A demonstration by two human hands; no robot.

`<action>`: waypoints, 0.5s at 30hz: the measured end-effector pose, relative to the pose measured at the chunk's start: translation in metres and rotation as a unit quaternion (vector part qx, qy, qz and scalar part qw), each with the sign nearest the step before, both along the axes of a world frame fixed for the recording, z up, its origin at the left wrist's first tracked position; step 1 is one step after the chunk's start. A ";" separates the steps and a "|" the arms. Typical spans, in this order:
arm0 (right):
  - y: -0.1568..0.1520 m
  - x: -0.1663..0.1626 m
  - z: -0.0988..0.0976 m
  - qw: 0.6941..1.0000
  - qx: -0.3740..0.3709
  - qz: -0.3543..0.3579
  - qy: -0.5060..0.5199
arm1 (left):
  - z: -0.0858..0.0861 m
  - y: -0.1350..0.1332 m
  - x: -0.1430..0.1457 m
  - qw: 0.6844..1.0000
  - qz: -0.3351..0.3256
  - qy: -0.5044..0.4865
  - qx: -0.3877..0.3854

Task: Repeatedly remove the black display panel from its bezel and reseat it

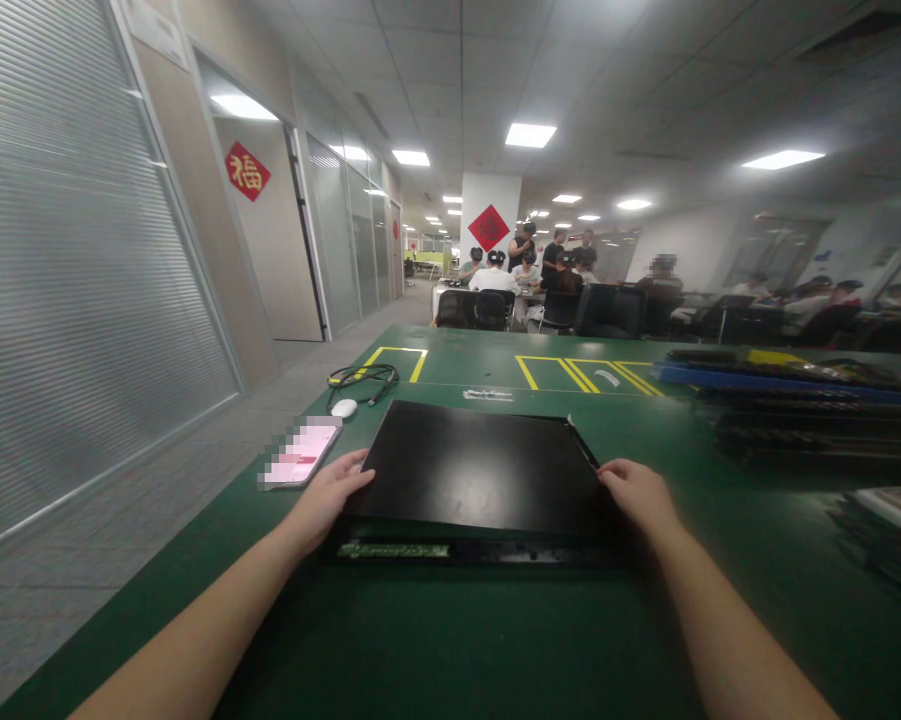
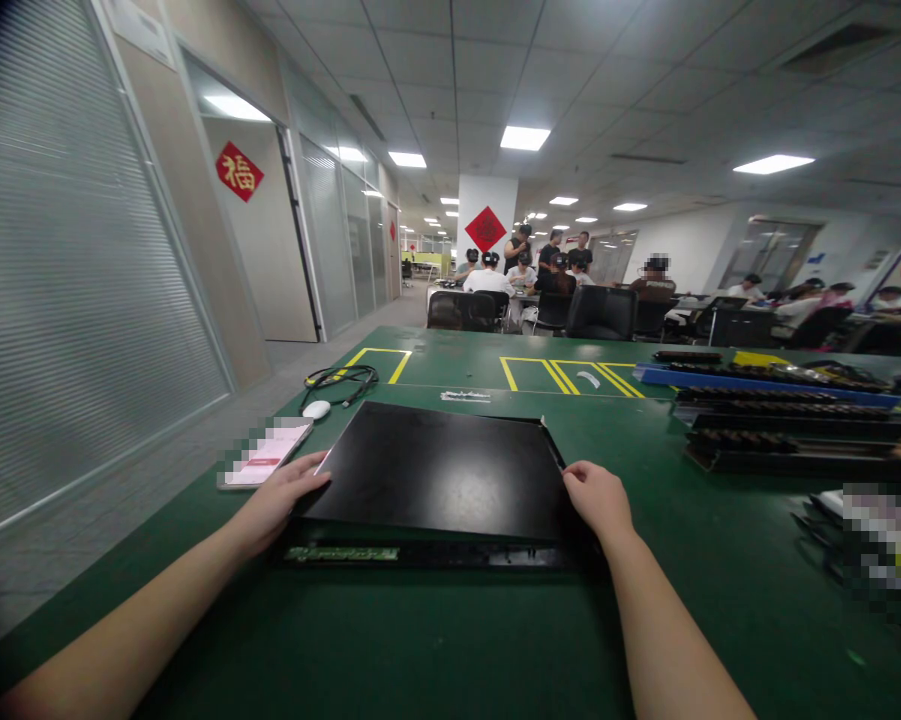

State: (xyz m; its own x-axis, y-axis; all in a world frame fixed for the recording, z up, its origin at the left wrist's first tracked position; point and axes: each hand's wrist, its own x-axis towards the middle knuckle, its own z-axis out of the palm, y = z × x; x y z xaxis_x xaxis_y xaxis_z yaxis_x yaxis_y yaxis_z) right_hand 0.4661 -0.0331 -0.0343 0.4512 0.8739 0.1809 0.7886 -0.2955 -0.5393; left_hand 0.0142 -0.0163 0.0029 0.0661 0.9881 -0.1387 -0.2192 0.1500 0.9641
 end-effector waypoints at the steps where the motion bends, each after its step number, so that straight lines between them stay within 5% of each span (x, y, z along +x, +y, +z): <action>1: 0.000 0.000 0.000 1.000 0.001 -0.001 0.000 | 0.000 0.000 0.000 1.000 -0.001 0.001 0.001; 15: -0.002 -0.002 0.002 1.000 0.002 -0.005 0.002 | -0.001 0.000 -0.001 1.000 -0.004 0.014 0.010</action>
State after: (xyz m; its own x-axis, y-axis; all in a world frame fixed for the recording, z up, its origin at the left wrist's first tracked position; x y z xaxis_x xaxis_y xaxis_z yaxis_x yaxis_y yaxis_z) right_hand 0.4645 -0.0346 -0.0325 0.4599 0.8690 0.1828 0.7839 -0.3006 -0.5433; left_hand 0.0131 -0.0160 0.0022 0.0697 0.9903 -0.1199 -0.1908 0.1312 0.9728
